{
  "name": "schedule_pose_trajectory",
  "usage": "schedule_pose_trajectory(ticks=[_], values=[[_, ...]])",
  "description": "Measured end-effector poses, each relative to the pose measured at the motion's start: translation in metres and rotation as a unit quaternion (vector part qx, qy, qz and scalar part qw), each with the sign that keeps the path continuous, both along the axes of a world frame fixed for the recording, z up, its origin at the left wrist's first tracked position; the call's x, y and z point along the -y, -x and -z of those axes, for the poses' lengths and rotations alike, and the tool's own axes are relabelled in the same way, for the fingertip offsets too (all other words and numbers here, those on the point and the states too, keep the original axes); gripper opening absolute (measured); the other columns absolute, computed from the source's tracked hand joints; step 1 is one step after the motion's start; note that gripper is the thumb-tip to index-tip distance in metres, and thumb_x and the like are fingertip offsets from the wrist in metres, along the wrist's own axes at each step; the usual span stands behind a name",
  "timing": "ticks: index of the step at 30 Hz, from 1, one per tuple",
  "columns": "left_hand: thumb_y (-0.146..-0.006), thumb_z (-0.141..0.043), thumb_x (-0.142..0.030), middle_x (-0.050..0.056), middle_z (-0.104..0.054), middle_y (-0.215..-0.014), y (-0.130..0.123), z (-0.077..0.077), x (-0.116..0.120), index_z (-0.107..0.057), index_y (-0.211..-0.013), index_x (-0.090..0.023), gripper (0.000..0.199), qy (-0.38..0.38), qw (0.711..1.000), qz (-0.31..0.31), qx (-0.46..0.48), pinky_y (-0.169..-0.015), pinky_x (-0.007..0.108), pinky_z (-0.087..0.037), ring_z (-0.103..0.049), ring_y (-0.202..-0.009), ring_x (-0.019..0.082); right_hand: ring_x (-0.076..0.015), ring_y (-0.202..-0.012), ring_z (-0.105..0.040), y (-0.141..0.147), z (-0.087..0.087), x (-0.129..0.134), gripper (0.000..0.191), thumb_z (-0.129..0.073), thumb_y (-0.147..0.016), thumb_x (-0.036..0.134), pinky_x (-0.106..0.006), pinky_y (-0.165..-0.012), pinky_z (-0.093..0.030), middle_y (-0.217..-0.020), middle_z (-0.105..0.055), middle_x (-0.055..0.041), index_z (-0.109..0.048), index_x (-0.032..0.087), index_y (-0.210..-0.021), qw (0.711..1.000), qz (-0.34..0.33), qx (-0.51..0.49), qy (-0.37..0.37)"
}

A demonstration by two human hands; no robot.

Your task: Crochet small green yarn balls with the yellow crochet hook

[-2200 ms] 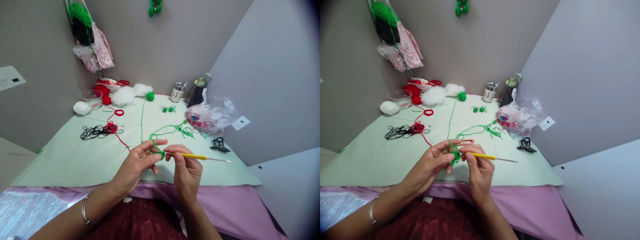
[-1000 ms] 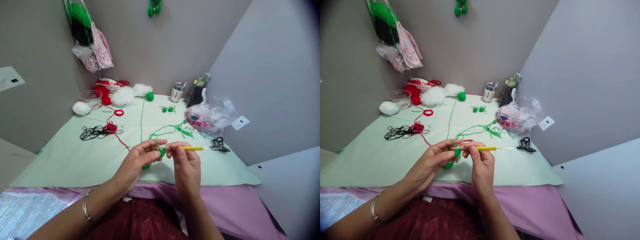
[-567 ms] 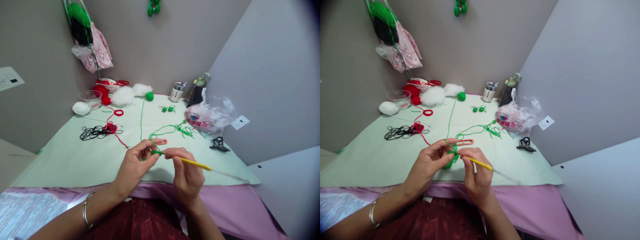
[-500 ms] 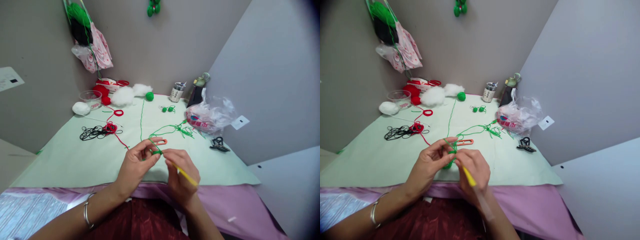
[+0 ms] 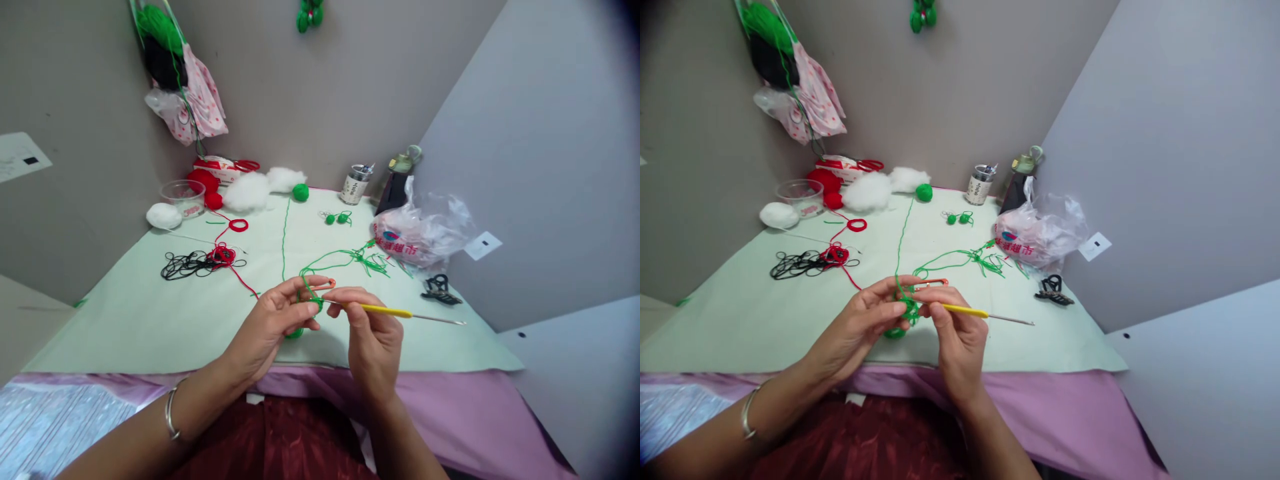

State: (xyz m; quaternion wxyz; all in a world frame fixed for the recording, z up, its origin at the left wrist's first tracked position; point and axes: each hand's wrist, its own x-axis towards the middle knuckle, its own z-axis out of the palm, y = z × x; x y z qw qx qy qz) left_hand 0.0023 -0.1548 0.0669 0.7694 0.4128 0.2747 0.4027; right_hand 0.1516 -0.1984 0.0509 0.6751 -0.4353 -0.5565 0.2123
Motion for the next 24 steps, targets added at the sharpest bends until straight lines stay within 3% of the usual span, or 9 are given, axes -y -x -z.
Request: schedule_pose_trajectory(ticks=[5, 11, 18, 21, 24], values=[[-0.08, -0.086, -0.029, 0.0, -0.06, -0.088, 0.004, 0.001, -0.001, -0.082, -0.112, -0.027, 0.032, -0.029, 0.999, -0.02, -0.012, -0.068, 0.023, -0.046, -0.055, -0.077, 0.012, -0.016, -0.074, -0.066, -0.002, 0.0, 0.006, 0.021, -0.058, -0.102, 0.02, -0.031, -0.068, -0.054, -0.087, -0.074, -0.002, -0.077, 0.025, -0.095, 0.999, 0.046, 0.014, -0.015], [-0.078, -0.089, -0.029, -0.001, -0.059, -0.084, 0.007, 0.002, 0.001, -0.082, -0.116, -0.029, 0.038, -0.089, 0.994, -0.016, -0.053, -0.068, 0.024, -0.041, -0.051, -0.072, 0.011, -0.0159, -0.071, -0.063, -0.002, 0.0, 0.008, 0.02, -0.058, -0.102, 0.02, -0.031, -0.065, -0.051, -0.083, -0.071, -0.0018, -0.076, 0.024, -0.093, 0.998, 0.047, -0.013, -0.039], [-0.078, -0.09, -0.027, -0.003, -0.056, -0.079, 0.007, 0.004, 0.0, -0.08, -0.122, -0.031, 0.046, -0.09, 0.993, -0.031, -0.066, -0.065, 0.023, -0.038, -0.048, -0.068, 0.01, -0.0184, -0.078, -0.064, -0.004, 0.0, 0.014, 0.02, -0.058, -0.101, 0.017, -0.034, -0.071, -0.052, -0.087, -0.073, -0.0032, -0.076, 0.025, -0.099, 0.995, 0.05, 0.066, -0.055], [-0.08, -0.087, -0.029, -0.002, -0.056, -0.081, 0.008, 0.0, -0.002, -0.081, -0.121, -0.03, 0.041, -0.068, 0.996, -0.005, -0.048, -0.069, 0.024, -0.04, -0.052, -0.073, 0.011, -0.0168, -0.072, -0.062, -0.006, -0.001, 0.01, 0.02, -0.058, -0.102, 0.021, -0.032, -0.066, -0.051, -0.083, -0.071, -0.0031, -0.075, 0.023, -0.091, 0.999, 0.031, -0.018, -0.034], [-0.081, -0.084, -0.029, 0.0, -0.057, -0.087, 0.006, -0.002, -0.002, -0.082, -0.117, -0.028, 0.035, -0.039, 0.999, 0.006, -0.027, -0.07, 0.024, -0.044, -0.055, -0.077, 0.013, -0.0147, -0.066, -0.059, -0.006, 0.0, 0.004, 0.021, -0.059, -0.102, 0.026, -0.03, -0.062, -0.051, -0.08, -0.069, -0.0022, -0.074, 0.023, -0.088, 0.992, -0.033, -0.118, -0.001]])
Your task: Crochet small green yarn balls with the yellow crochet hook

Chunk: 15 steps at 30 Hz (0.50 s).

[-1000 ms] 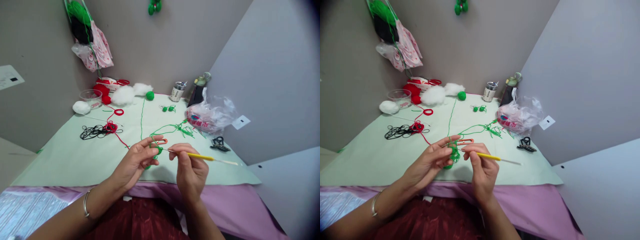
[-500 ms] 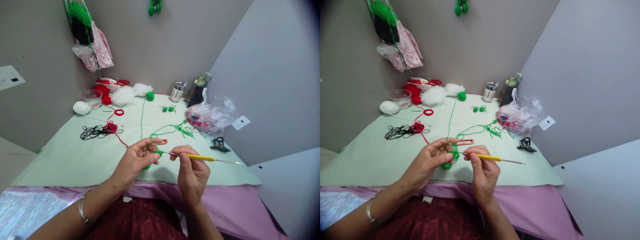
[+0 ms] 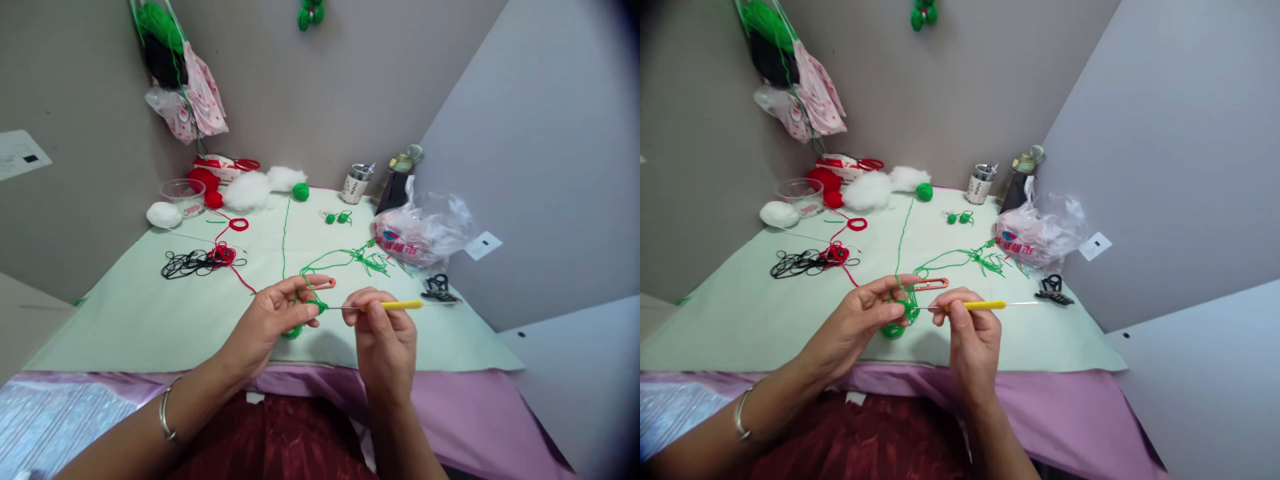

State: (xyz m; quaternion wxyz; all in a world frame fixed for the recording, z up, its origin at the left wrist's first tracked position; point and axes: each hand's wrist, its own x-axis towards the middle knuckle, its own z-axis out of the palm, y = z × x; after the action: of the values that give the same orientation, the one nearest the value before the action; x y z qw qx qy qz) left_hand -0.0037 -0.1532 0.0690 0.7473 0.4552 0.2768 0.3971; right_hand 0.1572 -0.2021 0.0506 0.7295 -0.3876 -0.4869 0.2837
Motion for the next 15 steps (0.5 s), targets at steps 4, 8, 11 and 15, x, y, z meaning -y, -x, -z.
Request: schedule_pose_trajectory(ticks=[4, 8, 11, 15], values=[[-0.082, -0.083, -0.028, 0.003, -0.066, -0.098, -0.003, 0.002, 0.002, -0.082, -0.117, -0.027, 0.036, 0.009, 1.0, 0.022, 0.016, -0.076, 0.025, -0.047, -0.059, -0.089, 0.016, -0.0167, -0.081, -0.067, 0.005, 0.003, -0.005, 0.018, -0.061, -0.101, 0.022, -0.032, -0.074, -0.054, -0.088, -0.073, -0.0026, -0.077, 0.025, -0.096, 0.998, -0.014, 0.055, -0.007], [-0.081, -0.086, -0.033, 0.003, -0.069, -0.097, -0.006, 0.007, 0.004, -0.081, -0.119, -0.028, 0.038, 0.005, 1.0, -0.012, -0.003, -0.073, 0.023, -0.044, -0.058, -0.084, 0.014, -0.0158, -0.081, -0.068, 0.011, 0.006, -0.002, 0.023, -0.059, -0.101, 0.014, -0.03, -0.073, -0.056, -0.091, -0.075, -0.0016, -0.078, 0.027, -0.103, 0.988, 0.057, 0.142, -0.029], [-0.078, -0.089, -0.033, 0.001, -0.069, -0.092, -0.01, 0.009, 0.006, -0.081, -0.118, -0.027, 0.042, 0.011, 0.998, -0.056, 0.003, -0.072, 0.022, -0.043, -0.056, -0.08, 0.012, -0.0166, -0.086, -0.07, 0.014, 0.012, 0.0, 0.029, -0.063, -0.097, 0.008, -0.031, -0.073, -0.057, -0.096, -0.074, -0.0028, -0.078, 0.029, -0.111, 0.962, 0.11, 0.237, -0.075], [-0.079, -0.087, -0.03, 0.002, -0.07, -0.093, -0.011, 0.008, 0.003, -0.079, -0.123, -0.023, 0.045, 0.106, 0.993, 0.005, 0.051, -0.076, 0.022, -0.048, -0.058, -0.079, 0.011, -0.0196, -0.096, -0.071, 0.014, 0.018, 0.0, 0.04, -0.067, -0.093, 0.004, -0.033, -0.078, -0.058, -0.107, -0.073, -0.0067, -0.076, 0.03, -0.122, 0.924, 0.165, 0.317, -0.134]])
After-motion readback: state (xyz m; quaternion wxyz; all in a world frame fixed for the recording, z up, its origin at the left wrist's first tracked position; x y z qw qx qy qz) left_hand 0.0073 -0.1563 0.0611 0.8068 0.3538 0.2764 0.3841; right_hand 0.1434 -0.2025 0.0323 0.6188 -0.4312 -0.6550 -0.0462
